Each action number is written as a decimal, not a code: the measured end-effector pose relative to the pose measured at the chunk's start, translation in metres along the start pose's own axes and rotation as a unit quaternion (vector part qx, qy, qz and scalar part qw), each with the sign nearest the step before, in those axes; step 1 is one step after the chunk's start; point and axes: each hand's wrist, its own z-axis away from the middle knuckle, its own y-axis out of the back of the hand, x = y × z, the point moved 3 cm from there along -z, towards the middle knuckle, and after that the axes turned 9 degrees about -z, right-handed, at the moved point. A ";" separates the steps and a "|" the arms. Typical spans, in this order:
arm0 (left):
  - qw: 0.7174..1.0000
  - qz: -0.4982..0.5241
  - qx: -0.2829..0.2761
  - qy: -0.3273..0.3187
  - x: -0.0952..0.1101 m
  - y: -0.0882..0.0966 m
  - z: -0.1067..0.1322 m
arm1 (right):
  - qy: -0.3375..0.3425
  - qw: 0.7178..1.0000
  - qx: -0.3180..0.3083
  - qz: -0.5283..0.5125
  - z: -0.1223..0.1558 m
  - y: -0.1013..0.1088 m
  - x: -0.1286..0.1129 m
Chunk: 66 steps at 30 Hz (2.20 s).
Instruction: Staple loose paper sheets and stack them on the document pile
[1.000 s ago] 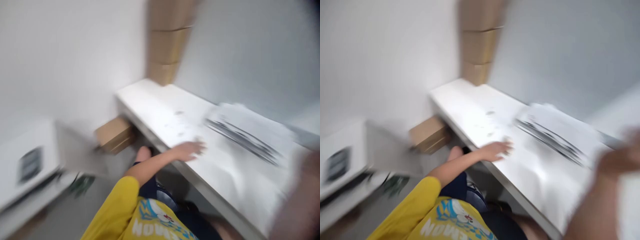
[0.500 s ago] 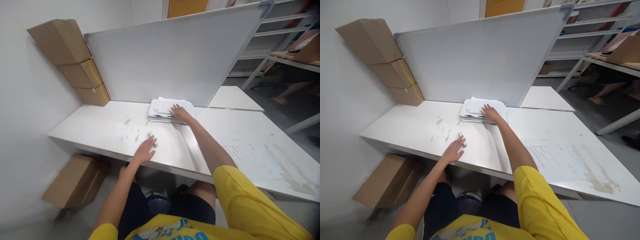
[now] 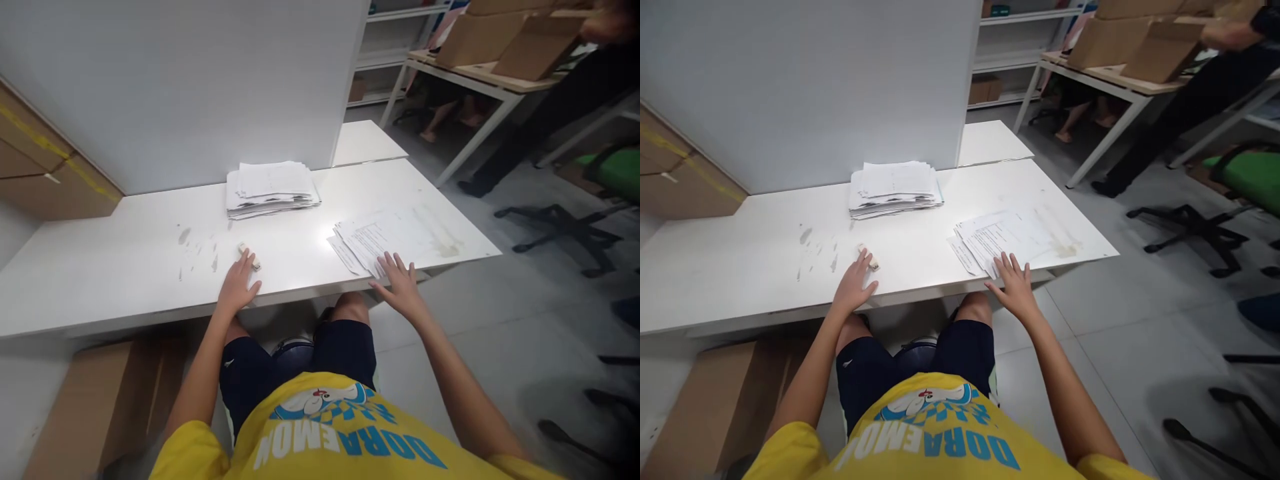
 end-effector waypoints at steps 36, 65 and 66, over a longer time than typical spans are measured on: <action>0.995 -0.077 0.059 -0.001 -0.014 -0.022 -0.025 | 0.281 0.946 -0.036 -0.154 -0.012 -0.104 -0.152; 0.992 -0.080 0.100 0.001 -0.032 -0.030 -0.041 | 0.302 0.937 -0.021 -0.177 -0.017 -0.106 -0.168; 0.992 -0.081 0.101 -0.002 -0.032 -0.030 -0.041 | 0.307 0.934 -0.024 -0.178 -0.018 -0.104 -0.168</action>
